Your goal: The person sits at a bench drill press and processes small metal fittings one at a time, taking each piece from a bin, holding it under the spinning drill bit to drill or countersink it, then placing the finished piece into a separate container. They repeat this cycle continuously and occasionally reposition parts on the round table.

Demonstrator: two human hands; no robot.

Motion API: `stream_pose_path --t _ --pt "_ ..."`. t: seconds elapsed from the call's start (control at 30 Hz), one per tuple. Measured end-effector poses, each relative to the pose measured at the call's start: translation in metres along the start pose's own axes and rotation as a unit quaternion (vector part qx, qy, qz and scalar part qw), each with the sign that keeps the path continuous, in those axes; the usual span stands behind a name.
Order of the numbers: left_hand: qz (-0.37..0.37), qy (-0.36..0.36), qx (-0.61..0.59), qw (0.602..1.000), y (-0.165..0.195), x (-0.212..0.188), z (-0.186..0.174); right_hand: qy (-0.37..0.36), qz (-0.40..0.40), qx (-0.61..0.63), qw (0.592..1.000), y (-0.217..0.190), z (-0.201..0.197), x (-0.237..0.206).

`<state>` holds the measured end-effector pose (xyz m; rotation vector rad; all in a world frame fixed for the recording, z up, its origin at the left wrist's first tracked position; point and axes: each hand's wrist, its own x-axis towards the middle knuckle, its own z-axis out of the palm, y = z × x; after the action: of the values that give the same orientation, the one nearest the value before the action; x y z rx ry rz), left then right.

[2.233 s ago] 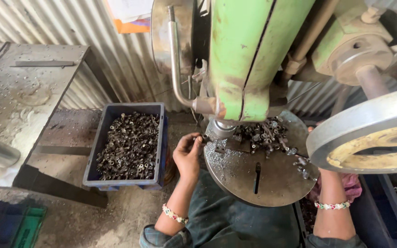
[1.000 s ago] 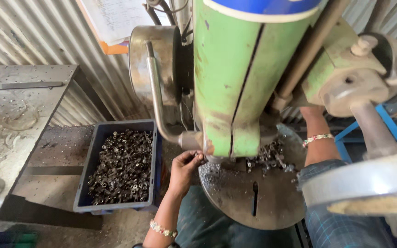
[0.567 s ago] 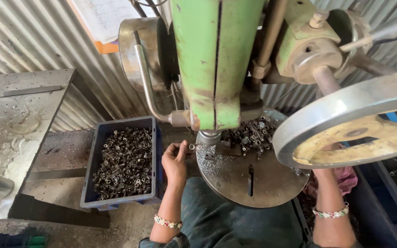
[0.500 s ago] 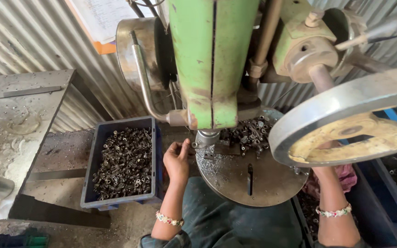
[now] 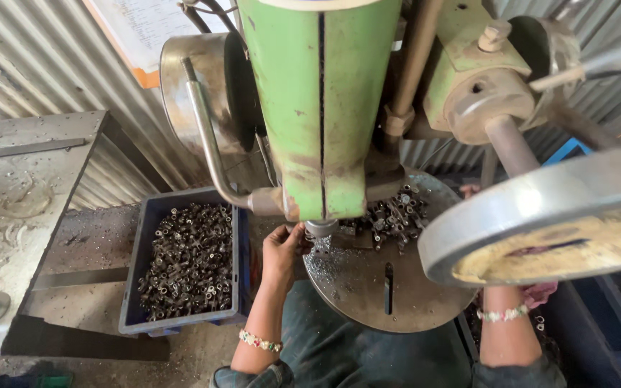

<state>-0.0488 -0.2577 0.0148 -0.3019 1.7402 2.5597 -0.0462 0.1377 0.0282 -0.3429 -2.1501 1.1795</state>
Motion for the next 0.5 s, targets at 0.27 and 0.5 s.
stream_pose_path --t 0.27,0.5 --pt "-0.043 -0.002 0.023 0.999 0.010 0.004 0.001 -0.027 -0.193 -0.071 0.978 -0.049 0.086 0.120" --pt "-0.037 -0.008 0.068 0.997 0.016 0.017 0.005 -0.037 -0.331 -0.046 0.942 -0.052 0.085 0.138"
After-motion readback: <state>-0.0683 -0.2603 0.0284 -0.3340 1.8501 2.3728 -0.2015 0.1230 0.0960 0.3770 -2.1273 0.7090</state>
